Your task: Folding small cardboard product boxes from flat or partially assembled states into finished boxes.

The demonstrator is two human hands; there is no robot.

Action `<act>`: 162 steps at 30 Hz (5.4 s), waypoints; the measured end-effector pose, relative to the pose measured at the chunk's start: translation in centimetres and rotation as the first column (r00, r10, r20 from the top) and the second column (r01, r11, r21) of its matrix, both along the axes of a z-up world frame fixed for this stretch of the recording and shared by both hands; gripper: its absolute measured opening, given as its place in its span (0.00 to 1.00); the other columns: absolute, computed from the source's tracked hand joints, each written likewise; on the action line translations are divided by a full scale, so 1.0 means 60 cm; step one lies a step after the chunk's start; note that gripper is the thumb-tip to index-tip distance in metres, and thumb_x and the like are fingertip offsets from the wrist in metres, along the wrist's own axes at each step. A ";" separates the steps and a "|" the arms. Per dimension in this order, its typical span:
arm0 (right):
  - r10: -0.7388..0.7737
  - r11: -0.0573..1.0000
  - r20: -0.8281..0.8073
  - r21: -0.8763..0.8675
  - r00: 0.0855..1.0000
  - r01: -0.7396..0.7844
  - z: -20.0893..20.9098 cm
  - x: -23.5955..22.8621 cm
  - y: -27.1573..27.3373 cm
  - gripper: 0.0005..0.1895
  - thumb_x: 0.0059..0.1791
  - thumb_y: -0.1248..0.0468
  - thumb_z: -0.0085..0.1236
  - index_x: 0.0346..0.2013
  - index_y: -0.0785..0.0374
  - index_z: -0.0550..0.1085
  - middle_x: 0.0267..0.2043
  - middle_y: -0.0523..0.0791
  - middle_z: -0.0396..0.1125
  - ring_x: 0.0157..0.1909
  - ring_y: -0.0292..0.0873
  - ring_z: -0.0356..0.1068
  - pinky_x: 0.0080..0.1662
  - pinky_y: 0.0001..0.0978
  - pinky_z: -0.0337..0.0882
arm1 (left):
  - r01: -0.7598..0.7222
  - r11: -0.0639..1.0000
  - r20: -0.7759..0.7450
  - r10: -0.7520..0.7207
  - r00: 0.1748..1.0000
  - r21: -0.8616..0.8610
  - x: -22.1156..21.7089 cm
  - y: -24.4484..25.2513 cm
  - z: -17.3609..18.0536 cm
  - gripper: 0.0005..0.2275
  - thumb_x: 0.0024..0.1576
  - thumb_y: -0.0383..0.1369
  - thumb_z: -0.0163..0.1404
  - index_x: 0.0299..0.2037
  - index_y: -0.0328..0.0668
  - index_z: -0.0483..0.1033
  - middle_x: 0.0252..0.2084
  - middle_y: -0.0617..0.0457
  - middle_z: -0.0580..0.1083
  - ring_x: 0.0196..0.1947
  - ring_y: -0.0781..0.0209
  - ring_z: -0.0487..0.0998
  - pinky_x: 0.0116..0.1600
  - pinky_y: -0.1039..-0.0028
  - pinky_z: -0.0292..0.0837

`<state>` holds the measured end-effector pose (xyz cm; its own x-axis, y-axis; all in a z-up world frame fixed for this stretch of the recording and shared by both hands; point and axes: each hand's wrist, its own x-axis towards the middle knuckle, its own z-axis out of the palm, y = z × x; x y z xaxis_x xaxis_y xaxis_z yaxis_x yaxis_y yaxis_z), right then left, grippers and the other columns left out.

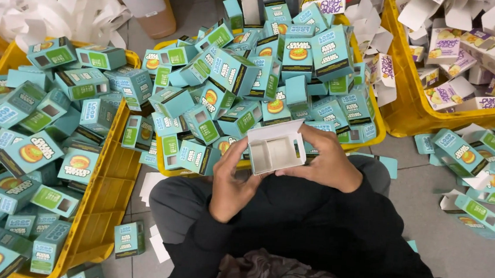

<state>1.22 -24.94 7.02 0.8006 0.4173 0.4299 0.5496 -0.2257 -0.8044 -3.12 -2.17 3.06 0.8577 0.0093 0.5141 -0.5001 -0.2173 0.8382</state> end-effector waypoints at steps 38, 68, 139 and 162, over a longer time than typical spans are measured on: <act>0.144 0.947 0.022 0.287 0.989 -0.144 -0.036 -0.026 0.072 0.11 0.46 0.63 0.68 0.31 0.65 0.73 0.50 0.57 0.71 0.49 0.55 0.73 0.48 0.48 0.72 | 0.249 0.960 -0.144 -0.266 0.953 -0.126 -0.038 0.040 0.062 0.08 0.66 0.34 0.46 0.46 0.36 0.64 0.35 0.45 0.71 0.32 0.57 0.73 0.36 0.66 0.68; -0.061 0.921 -0.143 0.373 0.988 0.111 -0.001 -0.051 0.107 0.10 0.53 0.67 0.59 0.46 0.70 0.80 0.50 0.55 0.74 0.55 0.47 0.73 0.58 0.40 0.69 | -0.248 0.966 -0.108 0.254 0.961 0.070 -0.065 -0.038 0.034 0.57 0.32 0.33 0.72 0.73 0.30 0.47 0.57 0.30 0.72 0.51 0.20 0.77 0.52 0.38 0.74; 0.049 0.880 -0.098 0.475 0.994 0.003 -0.032 -0.066 0.106 0.13 0.47 0.73 0.66 0.40 0.67 0.69 0.63 0.60 0.61 0.45 0.56 0.78 0.39 0.37 0.82 | -0.092 0.993 -0.005 0.092 0.996 -0.079 -0.079 -0.012 0.050 0.31 0.49 0.33 0.69 0.52 0.38 0.57 0.57 0.25 0.66 0.56 0.17 0.72 0.59 0.32 0.63; 0.230 0.923 -0.386 0.378 0.893 -0.074 -0.132 -0.114 0.048 0.66 0.32 0.51 0.82 0.74 0.67 0.51 0.65 0.59 0.60 0.68 0.61 0.60 0.67 0.62 0.58 | 0.208 0.909 -0.333 -0.334 0.882 -0.361 -0.097 0.013 -0.075 0.55 0.31 0.36 0.77 0.69 0.26 0.55 0.60 0.34 0.69 0.63 0.46 0.69 0.70 0.56 0.60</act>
